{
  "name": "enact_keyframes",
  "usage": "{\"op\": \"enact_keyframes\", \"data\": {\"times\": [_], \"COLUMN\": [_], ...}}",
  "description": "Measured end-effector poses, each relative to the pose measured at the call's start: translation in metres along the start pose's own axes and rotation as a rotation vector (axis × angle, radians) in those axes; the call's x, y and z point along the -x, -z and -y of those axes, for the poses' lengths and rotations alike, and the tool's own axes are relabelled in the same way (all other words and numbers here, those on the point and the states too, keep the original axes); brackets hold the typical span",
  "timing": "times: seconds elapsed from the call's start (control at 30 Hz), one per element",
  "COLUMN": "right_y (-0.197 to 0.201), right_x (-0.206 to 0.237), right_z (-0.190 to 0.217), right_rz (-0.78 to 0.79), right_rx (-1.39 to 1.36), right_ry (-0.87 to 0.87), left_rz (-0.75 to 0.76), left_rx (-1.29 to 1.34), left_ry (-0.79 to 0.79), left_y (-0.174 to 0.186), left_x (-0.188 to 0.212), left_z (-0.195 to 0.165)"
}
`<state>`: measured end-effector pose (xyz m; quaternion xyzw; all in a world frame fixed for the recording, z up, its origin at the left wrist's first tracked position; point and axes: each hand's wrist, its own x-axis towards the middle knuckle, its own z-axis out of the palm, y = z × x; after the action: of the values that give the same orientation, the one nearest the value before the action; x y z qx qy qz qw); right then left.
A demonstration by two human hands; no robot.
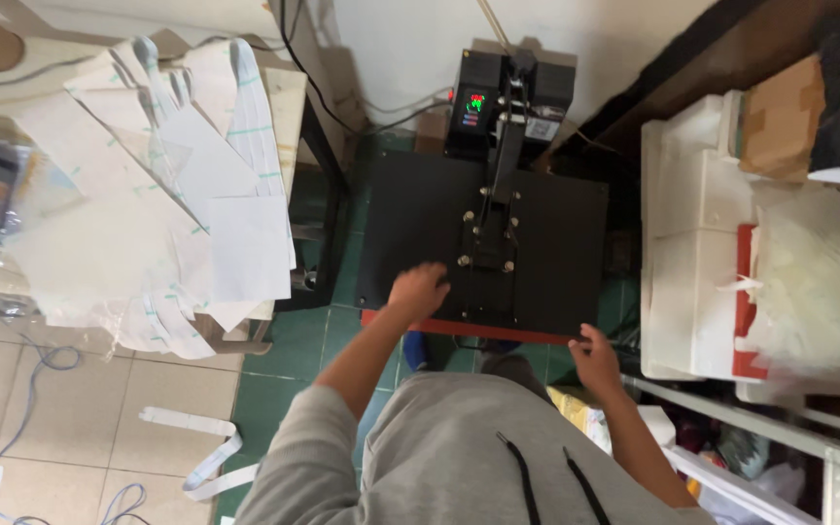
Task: The person picks up printed transfer sheets from a work table, carries them to a heat press, and lays each sheet on the press platen. They lower the heat press handle onto the sheets, wait, then lift the handle and move the pressed sheets aside, repeating the cycle with additional sheets.
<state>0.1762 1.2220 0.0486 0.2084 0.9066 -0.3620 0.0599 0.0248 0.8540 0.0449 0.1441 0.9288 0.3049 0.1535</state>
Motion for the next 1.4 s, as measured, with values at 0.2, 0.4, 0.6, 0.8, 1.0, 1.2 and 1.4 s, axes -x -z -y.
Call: {"op": "enact_keyframes", "data": {"times": [0.2,0.4,0.6,0.8,1.0,1.2,1.4], "right_y": [0.012,0.027,0.042,0.049,0.054,0.018,0.017], "right_x": [0.022,0.029,0.014,0.031,0.014,-0.037,-0.010], "right_z": [-0.009,0.035,0.156,0.249,0.213,0.151,0.100], "right_rz": [-0.005,0.003,0.381,0.444,0.649,1.101,1.525], "right_rx": [0.089,0.091,-0.361,-0.444,-0.528,-0.754,-0.893], "right_ry": [-0.019,0.299,0.186,0.578,0.590,0.174,0.099], "left_rz": [0.073,0.467,0.730,0.662,0.334,-0.311,-0.661], "left_rx": [0.199,2.094,2.601,2.670,2.525,2.339,1.258], "left_ry": [0.243,0.284,-0.350,-0.610,-0.681,0.031,0.044], "left_y": [0.040,0.022,0.036,0.081,0.064,0.011,-0.042], "left_x": [-0.028,-0.034,-0.011,0.009,0.022,0.056,0.097], "left_z": [-0.038,-0.103,-0.164,-0.189,-0.195,-0.224,-0.274]}}
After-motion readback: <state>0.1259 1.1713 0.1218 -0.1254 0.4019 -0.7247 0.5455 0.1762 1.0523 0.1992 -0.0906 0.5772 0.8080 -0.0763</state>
